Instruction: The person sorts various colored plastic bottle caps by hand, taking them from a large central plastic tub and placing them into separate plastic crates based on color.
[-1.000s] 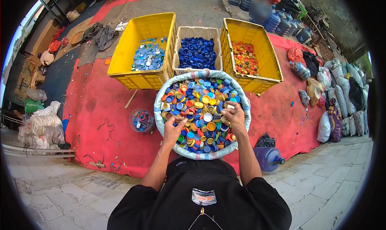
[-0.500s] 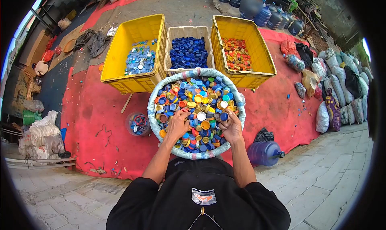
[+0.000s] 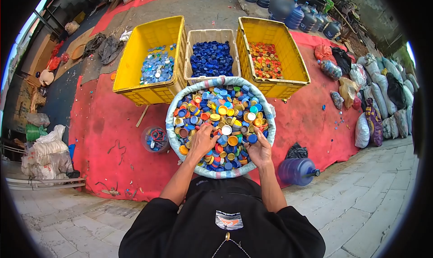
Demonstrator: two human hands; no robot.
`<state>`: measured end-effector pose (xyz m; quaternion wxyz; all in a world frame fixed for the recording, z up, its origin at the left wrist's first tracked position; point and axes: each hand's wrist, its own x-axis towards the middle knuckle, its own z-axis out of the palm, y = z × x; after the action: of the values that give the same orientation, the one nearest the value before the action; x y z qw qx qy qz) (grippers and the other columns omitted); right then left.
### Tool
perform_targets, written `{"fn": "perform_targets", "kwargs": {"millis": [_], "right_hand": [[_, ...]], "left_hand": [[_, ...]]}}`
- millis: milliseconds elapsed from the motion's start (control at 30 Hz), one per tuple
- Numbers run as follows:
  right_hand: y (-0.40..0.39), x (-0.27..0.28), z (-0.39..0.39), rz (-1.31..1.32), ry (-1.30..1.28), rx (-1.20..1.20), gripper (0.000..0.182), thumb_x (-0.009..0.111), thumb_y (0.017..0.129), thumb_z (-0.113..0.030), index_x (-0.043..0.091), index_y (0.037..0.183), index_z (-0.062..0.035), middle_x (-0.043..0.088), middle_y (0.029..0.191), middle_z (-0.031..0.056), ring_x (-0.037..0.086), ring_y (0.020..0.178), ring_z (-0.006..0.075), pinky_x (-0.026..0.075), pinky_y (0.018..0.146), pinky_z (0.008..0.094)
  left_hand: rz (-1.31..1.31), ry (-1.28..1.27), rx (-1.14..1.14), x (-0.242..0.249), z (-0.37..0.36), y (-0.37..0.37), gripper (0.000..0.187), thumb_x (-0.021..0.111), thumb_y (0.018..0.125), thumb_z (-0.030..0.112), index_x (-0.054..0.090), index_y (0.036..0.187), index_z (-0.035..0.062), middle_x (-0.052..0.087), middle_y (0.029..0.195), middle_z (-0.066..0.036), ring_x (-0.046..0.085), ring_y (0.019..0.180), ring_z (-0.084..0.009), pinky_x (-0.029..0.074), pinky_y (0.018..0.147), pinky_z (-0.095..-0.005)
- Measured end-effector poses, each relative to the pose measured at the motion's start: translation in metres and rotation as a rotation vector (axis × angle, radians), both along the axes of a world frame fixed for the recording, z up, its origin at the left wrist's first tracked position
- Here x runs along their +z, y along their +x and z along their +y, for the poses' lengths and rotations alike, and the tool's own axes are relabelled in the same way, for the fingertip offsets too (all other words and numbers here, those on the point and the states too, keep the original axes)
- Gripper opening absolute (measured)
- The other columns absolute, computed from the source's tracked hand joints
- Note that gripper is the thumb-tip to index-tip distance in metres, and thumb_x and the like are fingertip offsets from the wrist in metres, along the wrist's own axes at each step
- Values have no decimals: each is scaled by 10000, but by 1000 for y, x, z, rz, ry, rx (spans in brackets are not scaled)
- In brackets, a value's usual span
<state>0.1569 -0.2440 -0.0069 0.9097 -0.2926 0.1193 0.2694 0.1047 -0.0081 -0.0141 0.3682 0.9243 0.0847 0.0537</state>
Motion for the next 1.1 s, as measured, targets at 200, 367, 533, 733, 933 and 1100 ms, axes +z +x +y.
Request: {"fn": "perform_targets", "kwargs": {"millis": [200,367,533,733,933,1100], "right_hand": [[-6,4,7,8,31,23,329,681,852,-164,580,1162,-114,647,1020,42,626,932,190,494,767,361],[-9,6,11,2,94,82,342,676,836,-137,578,1162,-102,642,949,38,656,911,213,516,766,383],[-14,9,16,10,105,99,351,659,842,-122,562,1178,-94,629,863,24,665,903,221,519,771,393],[-18,12,15,63,92,97,310,621,830,-129,569,1134,-97,623,828,23,635,848,231,502,772,404],[-20,14,25,120,11,134,249,566,767,-128,597,1012,-91,600,794,27,572,780,226,479,770,396],[-22,23,52,23,-8,223,87,585,802,-145,554,871,-103,555,793,28,556,778,222,474,760,398]], "left_hand": [[-60,-32,-54,-13,-1,1,348,719,789,161,617,1101,48,635,1058,-169,618,980,-368,513,811,-443],[10,-101,-153,-6,5,8,447,720,765,107,606,1191,40,652,1147,-170,628,1048,-337,505,884,-405],[110,-47,-185,-4,6,14,451,696,784,104,579,1217,59,637,1186,-159,615,1057,-344,490,896,-438],[33,-44,-151,-4,11,15,489,749,765,199,595,1192,16,641,1141,-182,619,1040,-336,487,902,-421],[186,-1015,317,23,17,5,429,729,848,402,674,1064,35,607,907,7,524,610,-80,422,549,-215],[94,-1898,458,29,29,-11,270,648,922,364,588,992,110,618,862,1,438,510,-31,302,435,-165]]}}
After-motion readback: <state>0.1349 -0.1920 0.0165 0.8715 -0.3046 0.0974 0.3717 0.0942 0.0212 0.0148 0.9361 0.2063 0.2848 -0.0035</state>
